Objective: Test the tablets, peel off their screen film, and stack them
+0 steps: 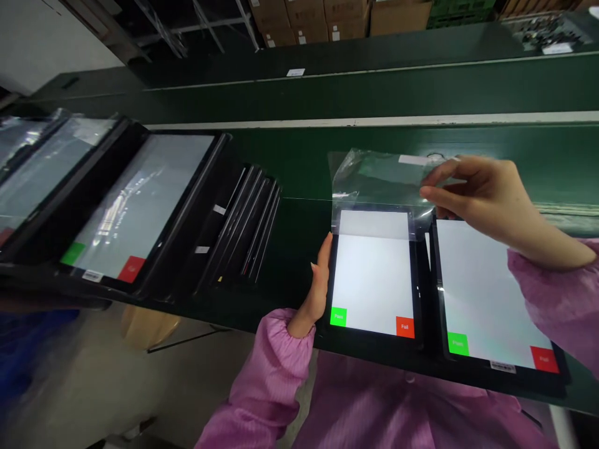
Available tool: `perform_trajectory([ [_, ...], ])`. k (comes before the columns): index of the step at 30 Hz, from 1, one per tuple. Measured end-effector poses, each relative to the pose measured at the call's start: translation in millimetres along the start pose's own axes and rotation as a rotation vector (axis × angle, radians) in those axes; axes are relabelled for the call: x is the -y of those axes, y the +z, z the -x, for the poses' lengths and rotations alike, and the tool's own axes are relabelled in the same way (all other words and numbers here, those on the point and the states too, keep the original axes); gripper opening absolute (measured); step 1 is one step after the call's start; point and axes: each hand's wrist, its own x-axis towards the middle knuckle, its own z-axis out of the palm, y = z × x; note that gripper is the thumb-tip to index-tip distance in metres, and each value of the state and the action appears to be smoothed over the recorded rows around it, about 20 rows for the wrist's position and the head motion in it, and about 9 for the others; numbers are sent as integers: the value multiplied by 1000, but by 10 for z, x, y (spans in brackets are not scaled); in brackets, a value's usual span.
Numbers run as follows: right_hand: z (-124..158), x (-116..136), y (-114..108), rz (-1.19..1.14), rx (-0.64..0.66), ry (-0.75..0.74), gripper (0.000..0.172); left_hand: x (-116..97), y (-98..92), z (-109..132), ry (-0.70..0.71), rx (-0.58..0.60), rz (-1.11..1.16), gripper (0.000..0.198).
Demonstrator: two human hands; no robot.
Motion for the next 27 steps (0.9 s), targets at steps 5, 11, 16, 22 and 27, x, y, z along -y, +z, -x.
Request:
perform_trajectory([
  [5,299,37,85,48,87,10,24,-34,49,-9,1,-57,88,89],
  [11,546,-39,212,125,185,48,30,-46,79,-23,-31,-150,267,88],
  [16,771,-151,354,248,221,-99,31,-48,31,77,-58,-195,264,94],
  [22,1037,-80,304,356,438,-98,38,-154,-85,206,-58,-279,136,87],
  [27,1512,131,34,238,704,-47,45,-265,-200,444,-103,-240,-41,84],
])
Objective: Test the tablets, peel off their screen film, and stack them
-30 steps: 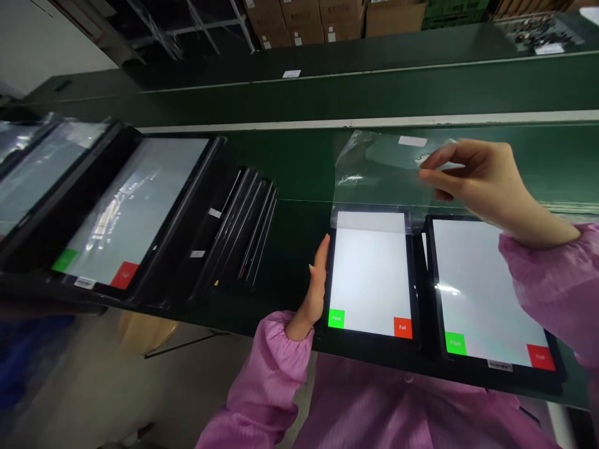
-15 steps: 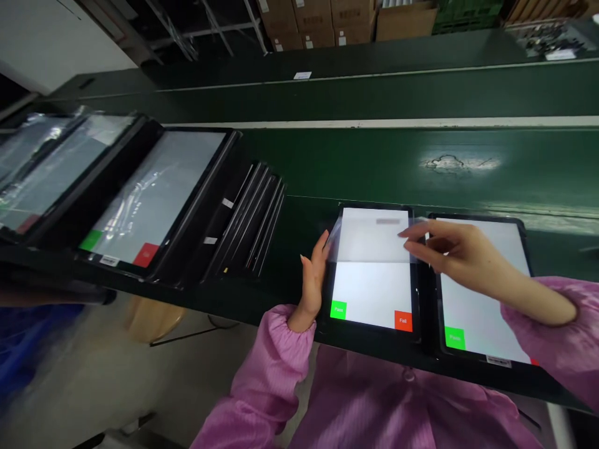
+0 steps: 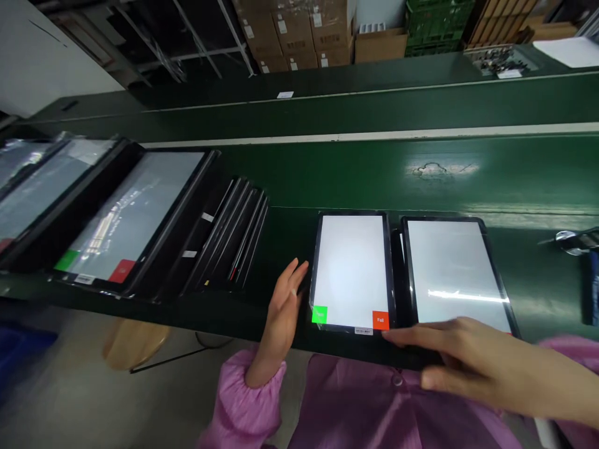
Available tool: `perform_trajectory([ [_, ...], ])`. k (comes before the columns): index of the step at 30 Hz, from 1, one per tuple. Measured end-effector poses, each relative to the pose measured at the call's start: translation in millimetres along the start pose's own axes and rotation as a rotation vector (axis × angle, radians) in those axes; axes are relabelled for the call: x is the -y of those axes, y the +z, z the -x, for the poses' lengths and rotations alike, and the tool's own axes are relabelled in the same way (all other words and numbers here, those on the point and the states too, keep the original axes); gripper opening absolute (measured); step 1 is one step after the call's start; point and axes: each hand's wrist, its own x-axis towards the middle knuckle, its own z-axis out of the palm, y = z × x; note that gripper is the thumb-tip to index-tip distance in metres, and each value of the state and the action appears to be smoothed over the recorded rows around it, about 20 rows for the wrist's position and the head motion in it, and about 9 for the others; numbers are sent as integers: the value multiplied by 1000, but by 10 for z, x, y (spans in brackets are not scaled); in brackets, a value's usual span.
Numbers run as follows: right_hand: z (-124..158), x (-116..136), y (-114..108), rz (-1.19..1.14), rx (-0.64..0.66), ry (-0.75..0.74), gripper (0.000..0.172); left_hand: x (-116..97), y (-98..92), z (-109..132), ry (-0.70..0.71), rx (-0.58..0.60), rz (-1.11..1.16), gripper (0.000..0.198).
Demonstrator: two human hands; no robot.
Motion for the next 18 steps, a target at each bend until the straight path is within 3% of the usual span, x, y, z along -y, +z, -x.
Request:
perform_trajectory([
  [4,377,-78,169,365,-325,-69,39,117,-64,220,54,-9,-254,81],
  [8,550,-195,310,781,-436,-74,36,212,-82,288,96,-88,-327,78],
  [13,646,-230,315,719,-634,-26,38,62,-112,140,100,-121,-269,70],
  [18,576,-310,262,799,-645,9,35,-63,-27,-69,61,-74,-322,68],
])
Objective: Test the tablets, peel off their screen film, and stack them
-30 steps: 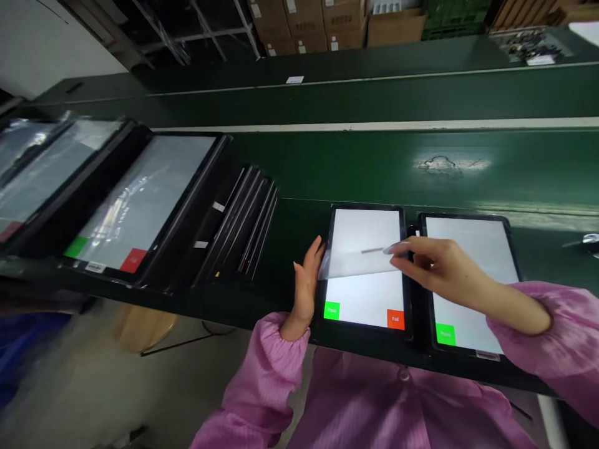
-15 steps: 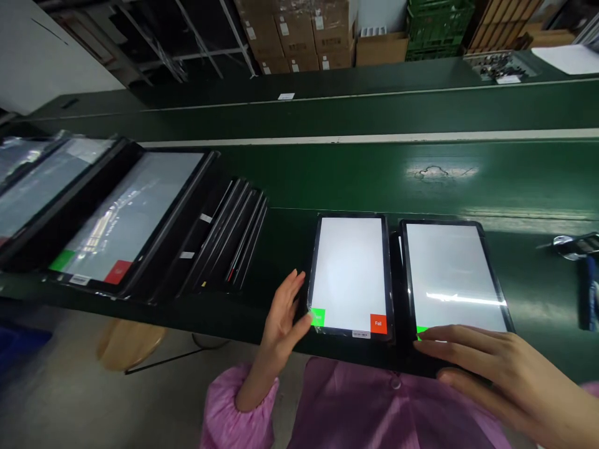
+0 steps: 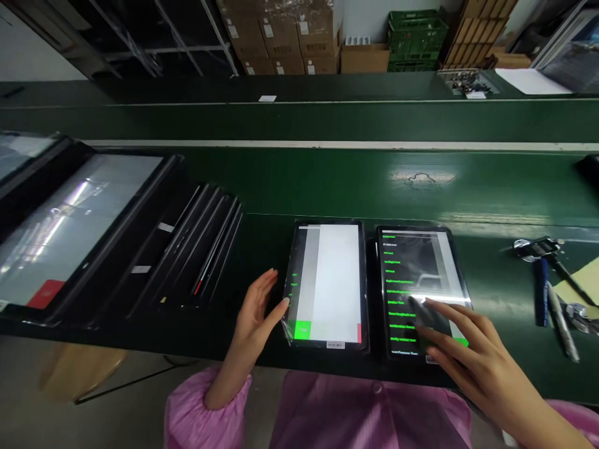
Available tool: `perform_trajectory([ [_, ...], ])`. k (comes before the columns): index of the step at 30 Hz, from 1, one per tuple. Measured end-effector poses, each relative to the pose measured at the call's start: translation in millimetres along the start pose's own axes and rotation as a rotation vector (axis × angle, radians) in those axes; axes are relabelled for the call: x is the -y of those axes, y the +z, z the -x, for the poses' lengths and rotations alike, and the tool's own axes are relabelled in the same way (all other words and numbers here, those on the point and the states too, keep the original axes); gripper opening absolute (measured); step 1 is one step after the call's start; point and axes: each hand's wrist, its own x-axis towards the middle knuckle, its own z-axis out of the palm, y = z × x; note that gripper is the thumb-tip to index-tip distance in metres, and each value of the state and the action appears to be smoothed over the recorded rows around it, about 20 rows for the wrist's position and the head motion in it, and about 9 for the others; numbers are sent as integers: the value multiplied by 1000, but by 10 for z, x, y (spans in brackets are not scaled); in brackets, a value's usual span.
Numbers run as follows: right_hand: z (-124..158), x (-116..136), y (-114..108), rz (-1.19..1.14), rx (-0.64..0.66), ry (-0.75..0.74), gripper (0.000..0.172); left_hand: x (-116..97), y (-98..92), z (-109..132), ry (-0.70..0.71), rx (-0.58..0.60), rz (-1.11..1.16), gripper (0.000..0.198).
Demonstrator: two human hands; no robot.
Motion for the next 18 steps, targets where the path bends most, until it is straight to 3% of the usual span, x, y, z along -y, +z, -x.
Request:
perform_trajectory([
  [6,50,-49,80,-23,15,13,30,-59,113,-57,21,43,11,71],
  [9,103,-111,85,22,46,2,47,-41,157,-45,11,46,14,75],
  [13,169,-308,19,1,-68,124,67,-3,111,-46,-15,38,35,79],
  [15,169,-481,-24,-30,-119,191,63,-26,67,-84,-21,-4,96,77],
  [18,35,-827,-26,-149,-93,341,48,-126,91,-288,-4,-90,200,69],
])
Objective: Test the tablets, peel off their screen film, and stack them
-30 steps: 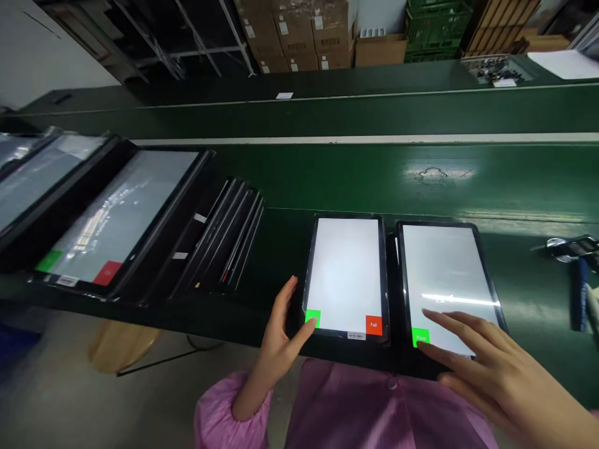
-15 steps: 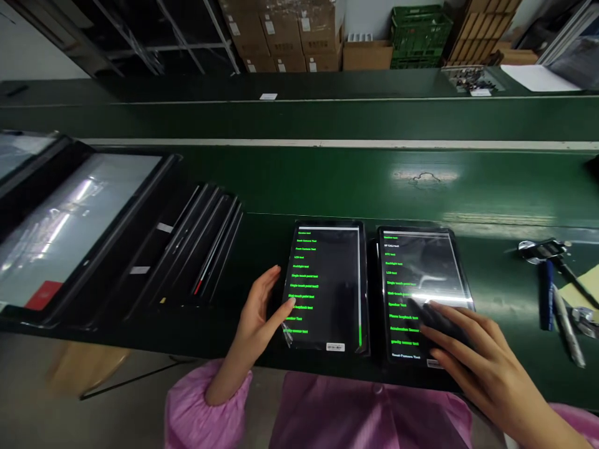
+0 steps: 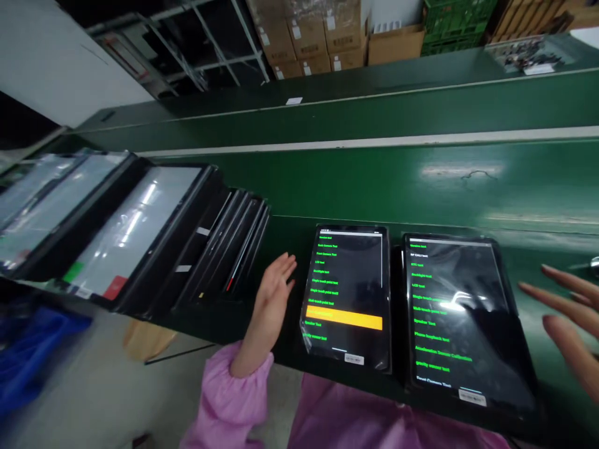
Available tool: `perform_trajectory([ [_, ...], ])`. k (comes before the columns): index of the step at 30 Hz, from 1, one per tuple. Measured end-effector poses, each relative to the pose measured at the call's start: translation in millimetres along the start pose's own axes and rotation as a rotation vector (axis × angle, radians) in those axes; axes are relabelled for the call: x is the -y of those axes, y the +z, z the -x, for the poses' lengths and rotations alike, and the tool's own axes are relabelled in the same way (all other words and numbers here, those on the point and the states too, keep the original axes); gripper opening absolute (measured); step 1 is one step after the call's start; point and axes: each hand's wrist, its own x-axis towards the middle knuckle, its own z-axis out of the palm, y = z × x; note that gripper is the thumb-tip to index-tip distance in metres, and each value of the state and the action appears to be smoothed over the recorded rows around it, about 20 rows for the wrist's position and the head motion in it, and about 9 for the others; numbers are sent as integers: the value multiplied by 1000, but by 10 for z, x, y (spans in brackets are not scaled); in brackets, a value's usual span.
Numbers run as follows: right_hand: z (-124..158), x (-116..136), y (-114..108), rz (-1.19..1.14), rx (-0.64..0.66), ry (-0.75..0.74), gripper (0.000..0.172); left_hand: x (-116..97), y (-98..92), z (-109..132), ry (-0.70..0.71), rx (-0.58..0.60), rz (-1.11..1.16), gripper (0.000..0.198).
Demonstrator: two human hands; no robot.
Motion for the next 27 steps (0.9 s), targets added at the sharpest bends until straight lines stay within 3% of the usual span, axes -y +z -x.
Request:
perform_trajectory([
  [3,-413,-198,163,-293,119,285,39,-69,221,-409,56,23,33,65],
  [5,-682,-245,375,-557,180,481,55,-77,408,-712,87,19,59,67],
  [8,-936,-269,687,-772,245,577,80,-63,643,-1002,102,-21,115,68],
  [11,-998,-264,835,-949,211,666,89,-74,710,-1039,44,51,107,67],
  [15,-954,-159,834,-1006,144,670,88,-127,636,-924,-45,148,32,75],
  [20,-923,-70,856,-1065,59,709,89,-115,570,-918,-54,144,24,69],
  [23,-908,-69,879,-1111,-3,725,85,-99,503,-979,-120,207,33,79],
  [27,-888,-90,839,-1158,-37,725,76,-48,477,-995,-97,253,36,80],
])
